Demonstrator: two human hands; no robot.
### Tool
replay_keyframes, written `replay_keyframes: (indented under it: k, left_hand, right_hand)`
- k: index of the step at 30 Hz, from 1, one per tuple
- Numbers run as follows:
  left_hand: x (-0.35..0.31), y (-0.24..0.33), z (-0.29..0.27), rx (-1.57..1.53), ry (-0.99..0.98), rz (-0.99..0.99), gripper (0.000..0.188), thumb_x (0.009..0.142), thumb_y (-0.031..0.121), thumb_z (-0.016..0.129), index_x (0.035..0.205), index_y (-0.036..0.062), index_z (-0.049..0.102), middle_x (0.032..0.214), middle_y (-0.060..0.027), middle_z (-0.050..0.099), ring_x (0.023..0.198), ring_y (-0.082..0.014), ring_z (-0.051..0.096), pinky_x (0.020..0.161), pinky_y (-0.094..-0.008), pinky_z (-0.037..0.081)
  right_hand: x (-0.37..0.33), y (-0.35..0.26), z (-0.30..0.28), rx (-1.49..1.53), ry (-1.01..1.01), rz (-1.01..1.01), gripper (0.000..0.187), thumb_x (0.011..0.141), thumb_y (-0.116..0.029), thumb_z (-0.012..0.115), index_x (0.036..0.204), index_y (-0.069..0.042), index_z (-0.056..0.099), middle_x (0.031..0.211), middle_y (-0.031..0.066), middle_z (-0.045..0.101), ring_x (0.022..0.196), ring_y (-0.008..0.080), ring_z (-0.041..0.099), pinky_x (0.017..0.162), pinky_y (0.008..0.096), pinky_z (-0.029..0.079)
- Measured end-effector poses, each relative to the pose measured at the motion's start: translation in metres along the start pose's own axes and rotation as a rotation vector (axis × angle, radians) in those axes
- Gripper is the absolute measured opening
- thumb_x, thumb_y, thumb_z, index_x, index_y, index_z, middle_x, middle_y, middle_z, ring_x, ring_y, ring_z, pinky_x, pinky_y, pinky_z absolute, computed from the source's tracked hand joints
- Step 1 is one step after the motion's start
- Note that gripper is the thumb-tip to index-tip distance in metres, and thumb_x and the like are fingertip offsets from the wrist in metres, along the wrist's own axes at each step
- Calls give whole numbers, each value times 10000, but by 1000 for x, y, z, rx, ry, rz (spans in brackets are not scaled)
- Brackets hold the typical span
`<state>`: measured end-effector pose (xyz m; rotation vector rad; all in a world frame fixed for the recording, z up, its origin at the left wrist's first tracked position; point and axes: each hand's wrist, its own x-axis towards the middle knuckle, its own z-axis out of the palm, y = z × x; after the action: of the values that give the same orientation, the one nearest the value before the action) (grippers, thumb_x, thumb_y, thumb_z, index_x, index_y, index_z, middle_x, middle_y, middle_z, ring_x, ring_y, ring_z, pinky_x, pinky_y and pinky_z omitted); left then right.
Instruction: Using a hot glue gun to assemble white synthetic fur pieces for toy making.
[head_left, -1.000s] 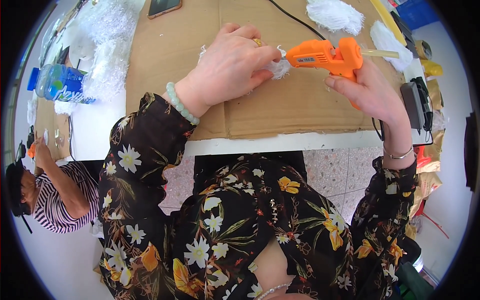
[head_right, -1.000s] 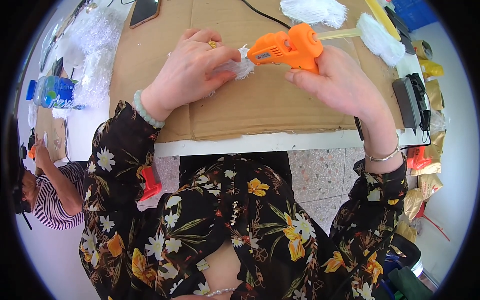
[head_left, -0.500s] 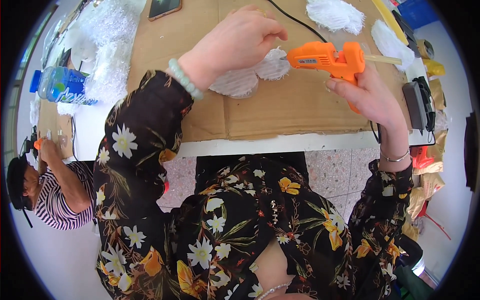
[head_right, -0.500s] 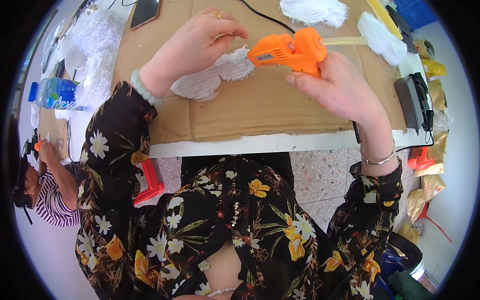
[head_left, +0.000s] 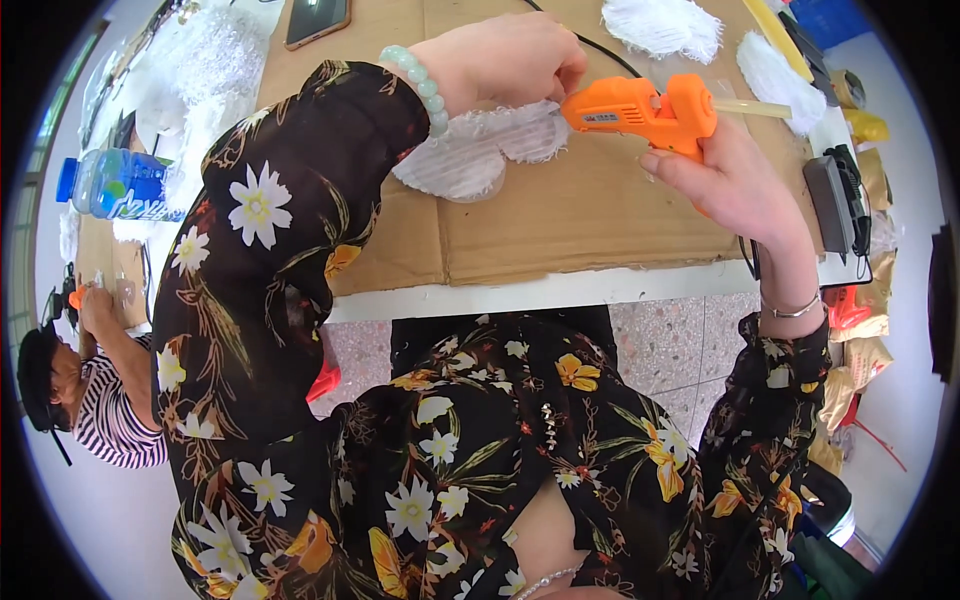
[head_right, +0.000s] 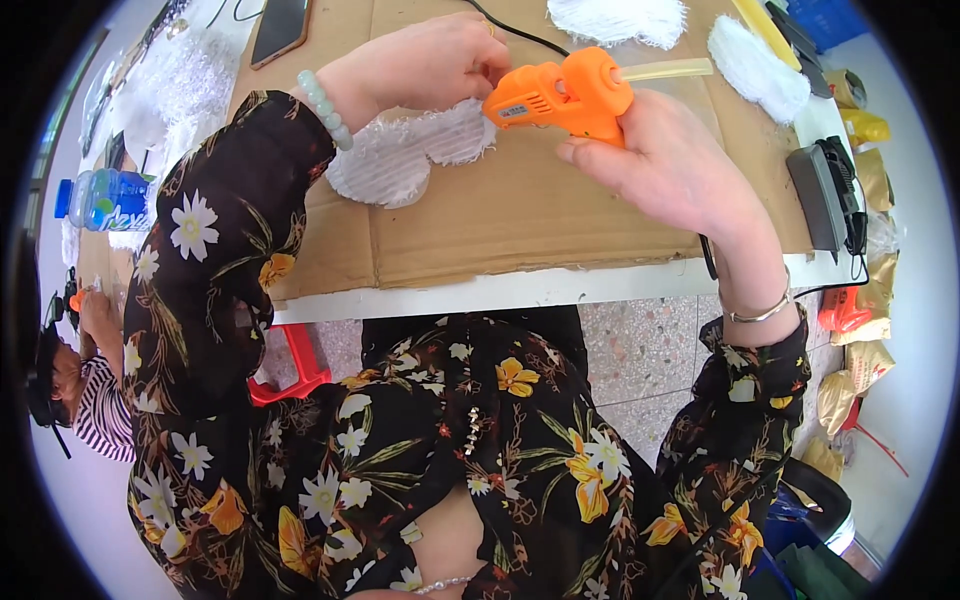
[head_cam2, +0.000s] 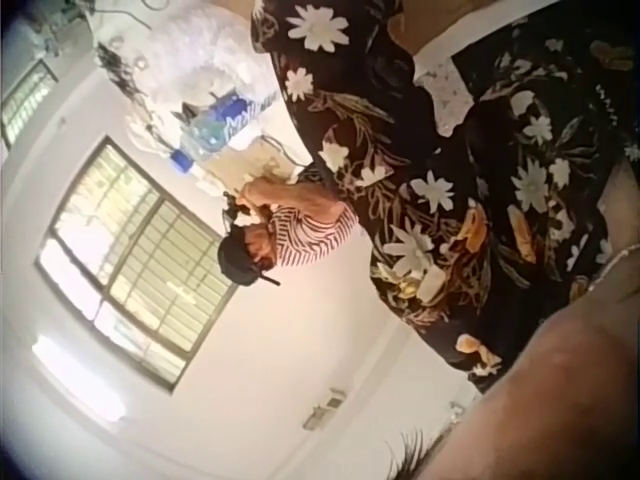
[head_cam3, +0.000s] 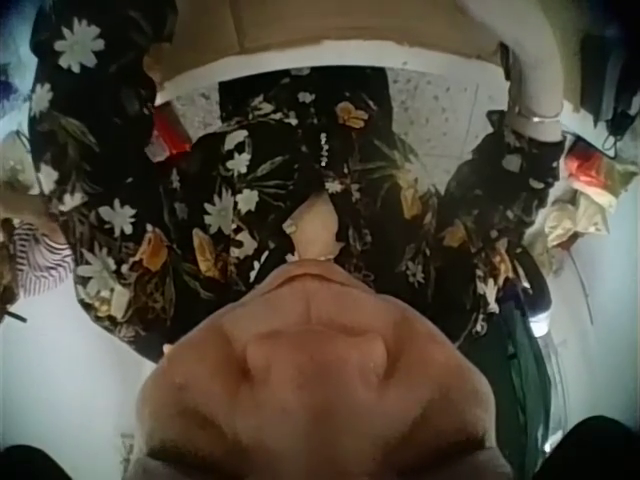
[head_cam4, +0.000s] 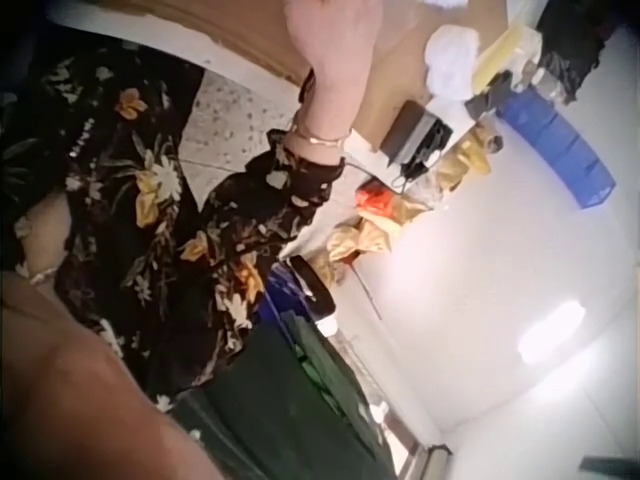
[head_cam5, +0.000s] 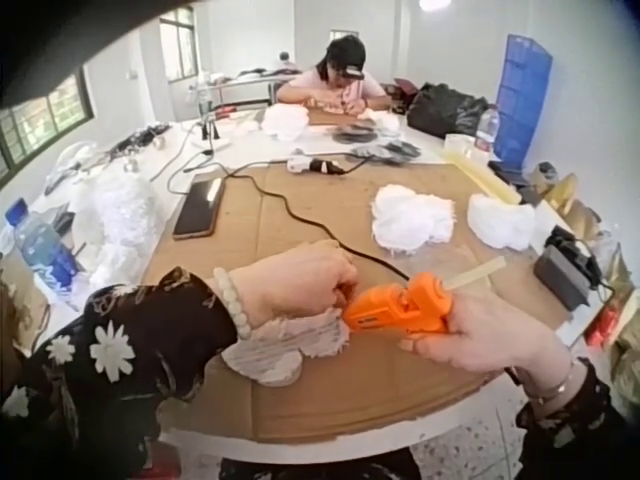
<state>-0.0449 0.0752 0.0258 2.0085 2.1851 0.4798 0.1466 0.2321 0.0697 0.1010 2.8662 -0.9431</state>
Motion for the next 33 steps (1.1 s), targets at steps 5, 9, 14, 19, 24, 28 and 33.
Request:
replay_keyframes:
  k: [5, 9, 14, 19, 24, 28, 33]
  left_hand:
    - [-8, -10, -5, -354, -90, -302, 109, 768, 63, 603, 850, 6, 647, 799, -105, 594, 687, -241, 583, 637, -347, 479]
    - [-8, -1, -5, -339, -52, -216, 97, 767, 59, 605, 837, 5, 644, 795, -89, 589, 659, -243, 570, 618, -338, 470]
    - [-4, -3, -1, -118, -110, -24, 90, 789, 73, 589, 837, 14, 637, 794, -81, 572, 786, -265, 568, 717, -374, 460]
    - [-10, -5, 1, -124, -96, -79, 101, 811, 77, 568, 863, 12, 624, 800, -90, 586, 828, -264, 567, 756, -385, 453]
    - [-18, -8, -9, -253, -130, -259, 106, 826, 86, 563, 853, 4, 624, 813, -102, 597, 772, -251, 583, 713, -364, 474]
    - [-24, -18, -4, -241, 10, -131, 98, 818, 91, 581, 830, 6, 629, 810, -104, 596, 753, -249, 588, 685, -351, 478]
    - [-23, -7, -8, -193, -70, -215, 95, 809, 89, 597, 838, 7, 636, 807, -101, 595, 780, -244, 595, 697, -348, 479]
  right_hand:
    - [9, -7, -3, -61, -81, 85, 287, 840, -184, 638, 1040, 6, 556, 677, -11, 470, 607, 82, 415, 549, 262, 371]
    - [4, -1, -1, -37, -38, 61, 308, 840, -187, 640, 1067, 6, 560, 676, -4, 478, 609, 85, 422, 556, 264, 380]
    - [2, -6, -1, -108, -22, 24, 331, 833, -189, 650, 1092, -4, 562, 675, 11, 485, 613, 107, 441, 573, 274, 396]
    - [4, -10, -1, -135, -24, 44, 330, 831, -193, 654, 1083, 0, 562, 677, 22, 501, 616, 115, 456, 581, 281, 404]
    - [11, -9, 0, -148, -17, -16, 320, 836, -192, 650, 1072, 2, 557, 687, 29, 528, 622, 110, 480, 586, 281, 417]
    - [13, -6, 1, -165, -17, 10, 313, 838, -187, 648, 1069, 3, 555, 684, 34, 542, 624, 112, 500, 587, 283, 424]
    - [11, -7, -1, -189, -3, 28, 308, 838, -186, 648, 1062, 5, 559, 671, 34, 538, 621, 119, 505, 587, 287, 426]
